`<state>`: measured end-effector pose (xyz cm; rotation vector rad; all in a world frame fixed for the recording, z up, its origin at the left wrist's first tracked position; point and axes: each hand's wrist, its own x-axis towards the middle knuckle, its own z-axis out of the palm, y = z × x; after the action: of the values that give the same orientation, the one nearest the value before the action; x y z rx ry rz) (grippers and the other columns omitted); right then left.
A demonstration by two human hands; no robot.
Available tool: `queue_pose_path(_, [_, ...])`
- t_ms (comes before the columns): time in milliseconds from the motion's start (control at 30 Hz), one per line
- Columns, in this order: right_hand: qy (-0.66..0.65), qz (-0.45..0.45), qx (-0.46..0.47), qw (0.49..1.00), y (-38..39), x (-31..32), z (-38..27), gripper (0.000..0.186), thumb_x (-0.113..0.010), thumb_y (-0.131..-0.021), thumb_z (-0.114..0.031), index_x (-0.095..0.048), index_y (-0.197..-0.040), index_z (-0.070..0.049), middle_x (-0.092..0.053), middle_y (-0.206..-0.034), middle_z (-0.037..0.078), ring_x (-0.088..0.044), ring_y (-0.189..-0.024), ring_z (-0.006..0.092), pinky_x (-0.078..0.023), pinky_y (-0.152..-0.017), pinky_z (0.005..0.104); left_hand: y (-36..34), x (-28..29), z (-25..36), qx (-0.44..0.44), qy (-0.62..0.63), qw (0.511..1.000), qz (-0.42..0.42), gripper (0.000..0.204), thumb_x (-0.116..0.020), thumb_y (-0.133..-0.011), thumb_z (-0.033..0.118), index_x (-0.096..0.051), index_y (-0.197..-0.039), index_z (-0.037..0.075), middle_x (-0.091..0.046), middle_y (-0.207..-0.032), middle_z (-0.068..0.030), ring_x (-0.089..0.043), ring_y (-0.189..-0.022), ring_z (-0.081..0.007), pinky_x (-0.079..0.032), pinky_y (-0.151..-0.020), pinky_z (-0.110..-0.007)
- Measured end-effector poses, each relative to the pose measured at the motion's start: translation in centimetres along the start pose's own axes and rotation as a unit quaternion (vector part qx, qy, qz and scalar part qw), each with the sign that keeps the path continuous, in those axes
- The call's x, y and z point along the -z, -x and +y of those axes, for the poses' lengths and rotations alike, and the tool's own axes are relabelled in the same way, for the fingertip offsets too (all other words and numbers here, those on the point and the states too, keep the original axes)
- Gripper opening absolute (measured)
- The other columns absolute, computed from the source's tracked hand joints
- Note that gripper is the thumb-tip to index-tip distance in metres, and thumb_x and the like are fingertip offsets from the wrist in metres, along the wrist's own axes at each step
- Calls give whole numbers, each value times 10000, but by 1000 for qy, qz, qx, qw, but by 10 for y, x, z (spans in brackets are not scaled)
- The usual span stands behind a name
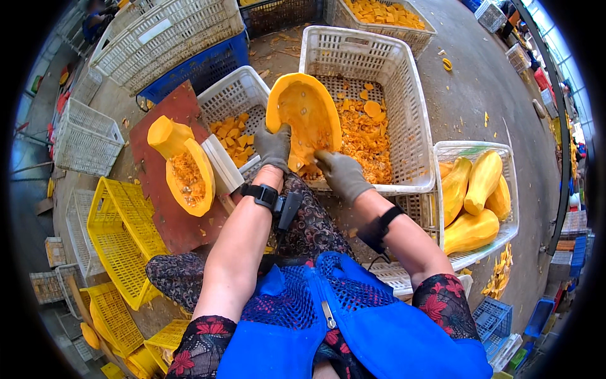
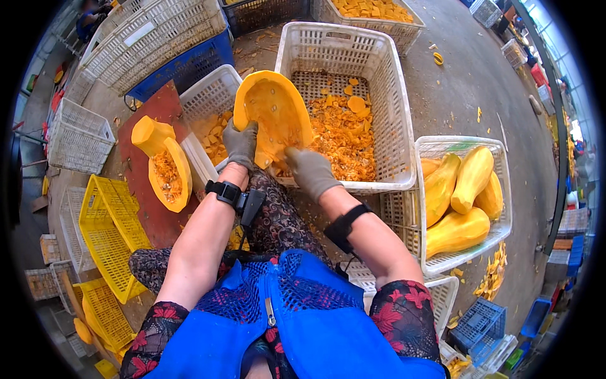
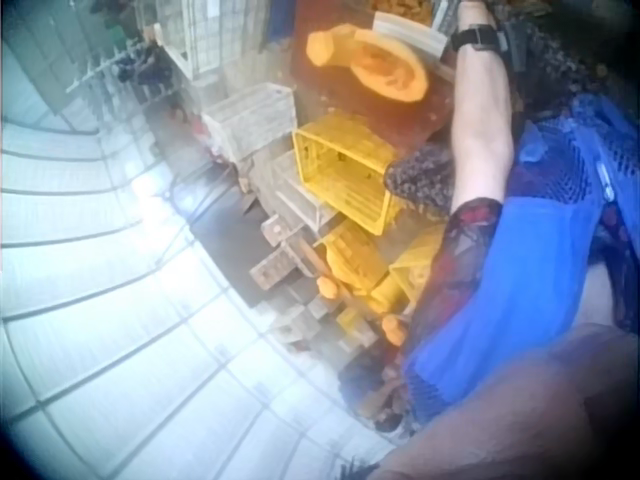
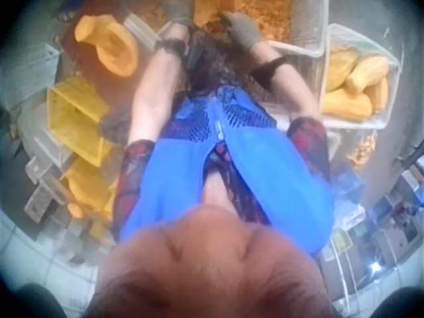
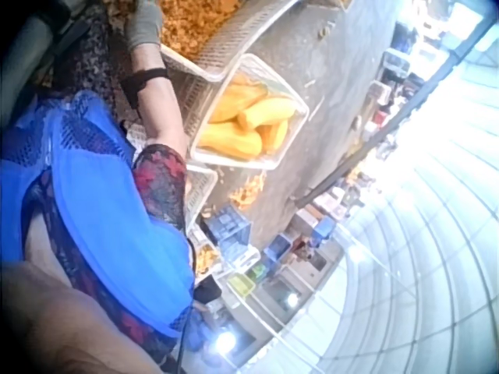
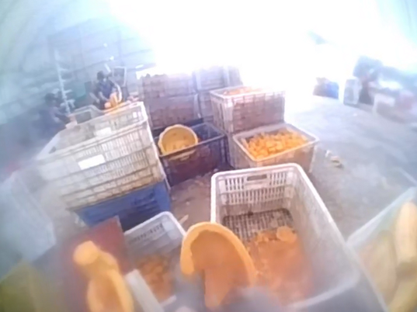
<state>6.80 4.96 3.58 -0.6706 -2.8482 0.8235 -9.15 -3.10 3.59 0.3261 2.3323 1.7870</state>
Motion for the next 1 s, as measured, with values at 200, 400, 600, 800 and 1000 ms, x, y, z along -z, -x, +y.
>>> queue_pose_path(200, [46, 26, -37, 998, 17, 15, -2, 270, -530, -900, -354, -603, -1086, -172, -636, -843, 166, -618, -799, 353, -485, -662, 439, 6, -4, 6, -40, -48, 998, -6, 355, -687, -699, 171, -627, -1028, 51, -673, -929, -156, -656, -849, -289, -495, -774, -347])
queue_pose_path(400, [1, -3, -45, 999, 2, 3, -13, 236, -549, -888, -288, -612, -1078, -163, -647, -908, 152, -621, -809, 352, -486, -689, 435, 2, -7, 2, -43, -58, 997, 5, 343, -695, -693, 184, -624, -1005, 60, -670, -914, -160, -653, -847, -301, -497, -762, -361])
queue_pose_path(600, [72, 85, 0, 994, -4, 33, -20, 120, -485, -870, -156, -562, -951, -113, -627, -812, 189, -625, -715, 375, -491, -587, 463, 9, -3, 15, -51, -109, 992, 31, 335, -690, -698, 182, -618, -1006, 74, -665, -888, -160, -647, -842, -316, -500, -747, -379])
queue_pose_path(800, [41, -18, -120, 992, 6, -15, -4, 205, -529, -887, -249, -611, -1034, -130, -640, -864, 176, -618, -815, 364, -482, -699, 452, 18, -6, 21, -84, -121, 988, 57, 344, -691, -690, 183, -622, -1011, 80, -661, -878, -166, -644, -830, -330, -502, -743, -387])
queue_pose_path(1000, [-6, 80, -31, 996, -11, 9, -13, 225, -525, -885, -267, -611, -1036, -125, -643, -862, 169, -613, -828, 365, -478, -692, 450, 9, -2, 0, -73, -91, 991, 66, 332, -686, -687, 155, -629, -994, 44, -673, -871, -167, -655, -807, -318, -505, -728, -384])
